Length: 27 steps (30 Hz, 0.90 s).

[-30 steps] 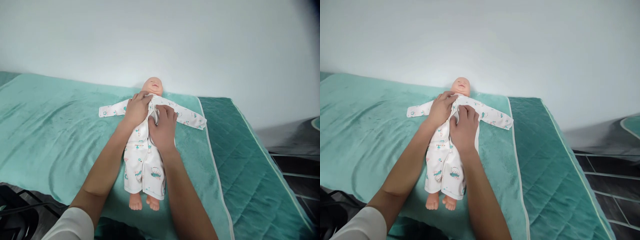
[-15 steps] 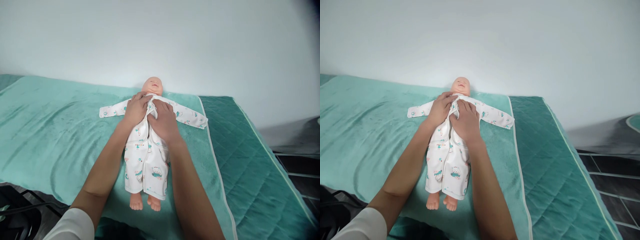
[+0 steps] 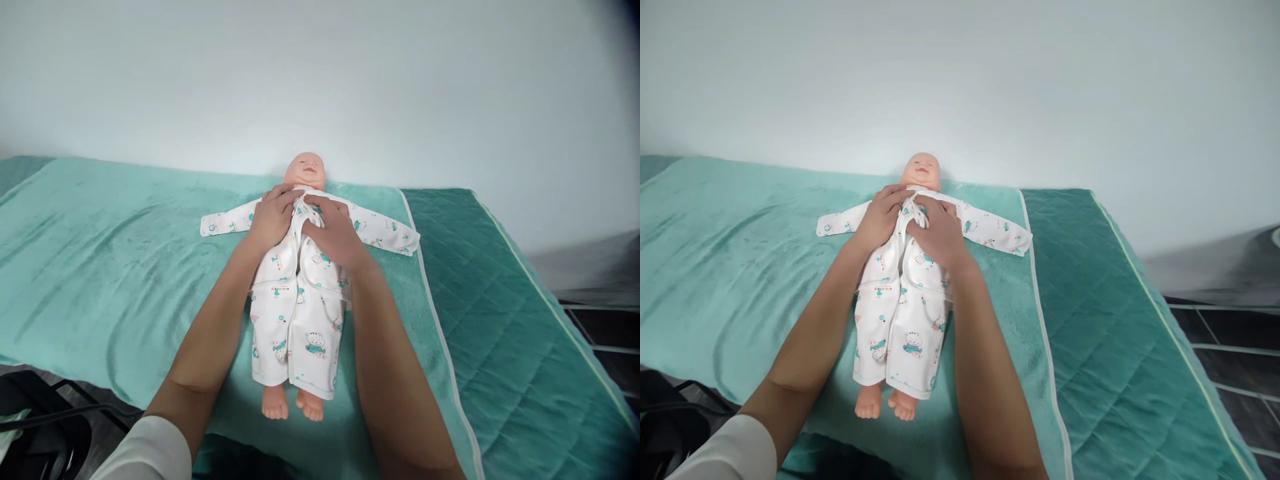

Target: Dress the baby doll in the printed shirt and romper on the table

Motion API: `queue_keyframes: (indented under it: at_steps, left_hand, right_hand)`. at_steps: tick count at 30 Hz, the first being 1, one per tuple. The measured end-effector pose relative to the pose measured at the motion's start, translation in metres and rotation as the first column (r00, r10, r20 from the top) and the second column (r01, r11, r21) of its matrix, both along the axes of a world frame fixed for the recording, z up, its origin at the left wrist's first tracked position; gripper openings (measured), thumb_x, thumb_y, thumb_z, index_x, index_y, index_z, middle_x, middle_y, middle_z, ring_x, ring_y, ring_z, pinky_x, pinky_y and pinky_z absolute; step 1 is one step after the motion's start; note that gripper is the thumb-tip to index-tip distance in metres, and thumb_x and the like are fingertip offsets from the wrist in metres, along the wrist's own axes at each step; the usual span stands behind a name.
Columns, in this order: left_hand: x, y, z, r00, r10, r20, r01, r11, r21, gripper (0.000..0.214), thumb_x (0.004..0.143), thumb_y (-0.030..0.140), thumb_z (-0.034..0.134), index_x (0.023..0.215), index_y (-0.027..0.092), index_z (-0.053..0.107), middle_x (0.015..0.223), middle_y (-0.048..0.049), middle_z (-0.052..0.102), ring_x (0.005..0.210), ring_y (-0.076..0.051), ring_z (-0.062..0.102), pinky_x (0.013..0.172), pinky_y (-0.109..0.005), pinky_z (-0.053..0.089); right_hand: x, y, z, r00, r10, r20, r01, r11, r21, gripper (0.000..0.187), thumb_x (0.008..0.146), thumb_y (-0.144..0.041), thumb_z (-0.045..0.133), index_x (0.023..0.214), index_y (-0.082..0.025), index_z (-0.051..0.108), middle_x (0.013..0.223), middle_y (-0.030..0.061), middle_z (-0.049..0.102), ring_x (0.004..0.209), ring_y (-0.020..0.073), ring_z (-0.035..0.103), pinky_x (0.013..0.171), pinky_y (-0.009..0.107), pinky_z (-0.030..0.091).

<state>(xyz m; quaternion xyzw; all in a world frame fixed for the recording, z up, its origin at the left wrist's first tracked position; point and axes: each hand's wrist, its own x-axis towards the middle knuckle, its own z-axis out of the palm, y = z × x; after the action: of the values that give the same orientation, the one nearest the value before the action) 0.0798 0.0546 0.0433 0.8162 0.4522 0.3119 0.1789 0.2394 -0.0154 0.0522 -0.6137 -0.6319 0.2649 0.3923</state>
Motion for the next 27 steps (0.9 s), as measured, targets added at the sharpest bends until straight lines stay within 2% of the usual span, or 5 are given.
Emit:
queue_keyframes:
  at_steps: [5,16,21,24,27]
  left_hand:
    - [0.0,0.0,0.0,0.999,-0.019,0.034,0.018,1.0,0.016,0.049,0.098,0.018,0.036,0.134,0.028,0.069,0.146,-0.0073,0.059,0.139,-0.024,0.052,0.12,-0.044,0.039]
    - [-0.001,-0.005,0.004,0.991,-0.062,0.122,0.056,0.997,0.048,0.043,0.097,0.015,0.04,0.124,0.024,0.073,0.139,-0.0086,0.063,0.136,-0.023,0.055,0.119,-0.041,0.04]
    - [0.001,-0.013,0.008,0.959,-0.016,0.282,-0.01,0.996,0.089,0.031,0.095,0.017,0.05,0.116,0.021,0.072,0.123,-0.0081,0.07,0.121,-0.021,0.062,0.109,-0.037,0.047]
    - [0.004,-0.02,0.016,0.95,0.04,0.309,-0.056,0.997,0.046,0.023,0.095,0.022,0.053,0.107,0.021,0.072,0.11,-0.0068,0.073,0.106,-0.02,0.064,0.099,-0.035,0.049]
    - [0.0,-0.029,0.031,0.961,0.053,0.272,-0.042,0.998,-0.047,0.016,0.093,0.025,0.055,0.091,0.019,0.07,0.092,-0.0038,0.071,0.087,-0.017,0.062,0.085,-0.032,0.049]
  right_hand:
    - [0.007,0.004,-0.009,0.993,0.034,-0.111,-0.023,0.995,0.101,0.049,0.081,-0.033,0.059,0.13,-0.027,0.063,0.146,0.0013,0.06,0.143,0.0285,0.039,0.125,0.049,0.028]
    - [0.002,-0.007,-0.006,0.999,-0.002,0.049,-0.011,0.965,0.264,0.039,0.084,-0.027,0.057,0.123,-0.026,0.062,0.139,0.0069,0.06,0.135,0.0285,0.047,0.118,0.05,0.035]
    - [-0.003,-0.021,0.012,0.966,-0.212,0.147,0.176,0.958,0.228,0.017,0.082,-0.03,0.063,0.097,-0.022,0.06,0.112,0.0096,0.063,0.106,0.0283,0.058,0.096,0.046,0.047]
    - [-0.007,-0.026,0.02,0.958,-0.239,0.159,0.215,0.965,0.15,0.006,0.086,-0.028,0.059,0.085,-0.023,0.056,0.094,0.005,0.064,0.081,0.0212,0.058,0.078,0.038,0.046]
    - [-0.006,-0.028,0.024,0.961,-0.245,0.126,0.233,0.967,0.105,0.009,0.086,-0.026,0.056,0.078,-0.022,0.057,0.077,0.0019,0.062,0.072,0.0188,0.056,0.072,0.035,0.042]
